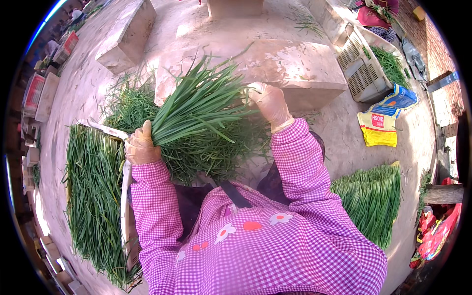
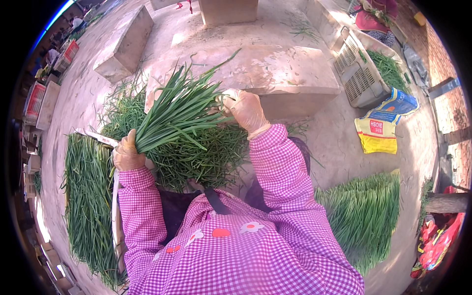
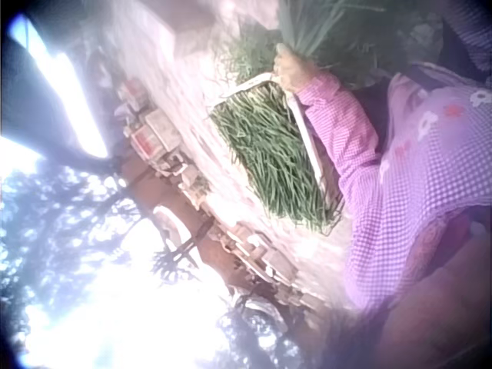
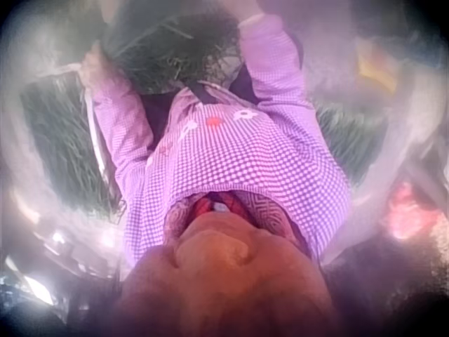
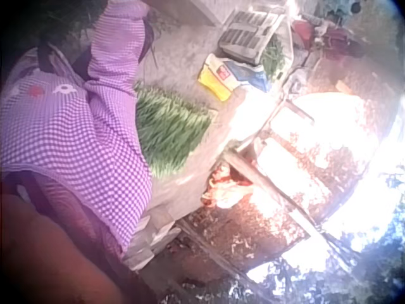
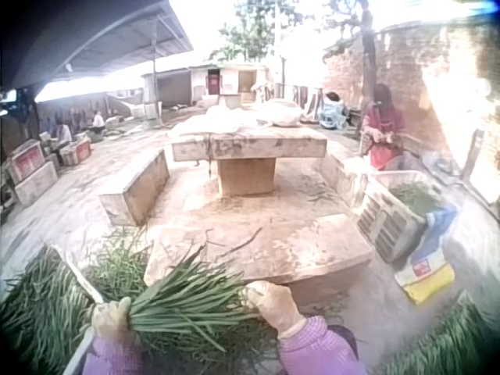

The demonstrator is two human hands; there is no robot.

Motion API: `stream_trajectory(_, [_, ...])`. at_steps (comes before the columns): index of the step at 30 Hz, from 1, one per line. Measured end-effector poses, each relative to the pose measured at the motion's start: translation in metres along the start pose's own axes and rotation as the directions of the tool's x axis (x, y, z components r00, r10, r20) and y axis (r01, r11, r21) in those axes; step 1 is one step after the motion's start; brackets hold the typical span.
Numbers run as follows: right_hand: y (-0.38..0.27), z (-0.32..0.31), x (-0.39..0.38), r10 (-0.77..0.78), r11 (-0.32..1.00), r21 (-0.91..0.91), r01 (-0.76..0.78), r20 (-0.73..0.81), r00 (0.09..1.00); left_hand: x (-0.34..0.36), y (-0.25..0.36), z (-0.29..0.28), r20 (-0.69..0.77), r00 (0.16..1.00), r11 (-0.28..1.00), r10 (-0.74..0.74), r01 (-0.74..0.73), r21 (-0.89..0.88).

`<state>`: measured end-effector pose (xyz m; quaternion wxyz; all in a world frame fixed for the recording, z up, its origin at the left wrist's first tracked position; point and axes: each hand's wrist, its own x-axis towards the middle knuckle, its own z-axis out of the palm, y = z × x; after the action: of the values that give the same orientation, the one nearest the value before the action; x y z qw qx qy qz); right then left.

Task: The person gathers handfuls of green vegetable stalks from a pile and ties them into neat bundles by hand.

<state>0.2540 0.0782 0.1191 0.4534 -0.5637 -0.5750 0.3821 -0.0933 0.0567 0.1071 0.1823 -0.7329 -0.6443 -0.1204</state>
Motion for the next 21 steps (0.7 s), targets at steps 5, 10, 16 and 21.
stream_trajectory(5, [0.021, -0.013, 0.010, 0.017, 0.810, 0.567, 0.146, -0.272, 0.962, -0.001, 0.002, 0.004, -0.059, 0.995, 0.996, 0.085, -0.086, -0.008])
stream_trajectory(10, [0.015, -0.030, 0.014, -0.054, 0.922, 0.327, 0.208, -0.422, 0.905, -0.002, 0.001, 0.002, -0.033, 0.996, 0.996, 0.089, -0.089, 0.002])
stream_trajectory(16, [0.004, -0.019, 0.013, -0.542, 0.809, -0.424, 0.406, -0.274, 0.795, -0.001, 0.006, 0.001, 0.024, 0.994, 0.994, 0.108, -0.108, 0.024])
stream_trajectory(21, [0.018, -0.014, 0.010, -0.539, 0.599, -0.664, 0.448, 0.080, 0.839, -0.001, 0.006, 0.001, 0.033, 0.994, 0.994, 0.107, -0.107, 0.011])
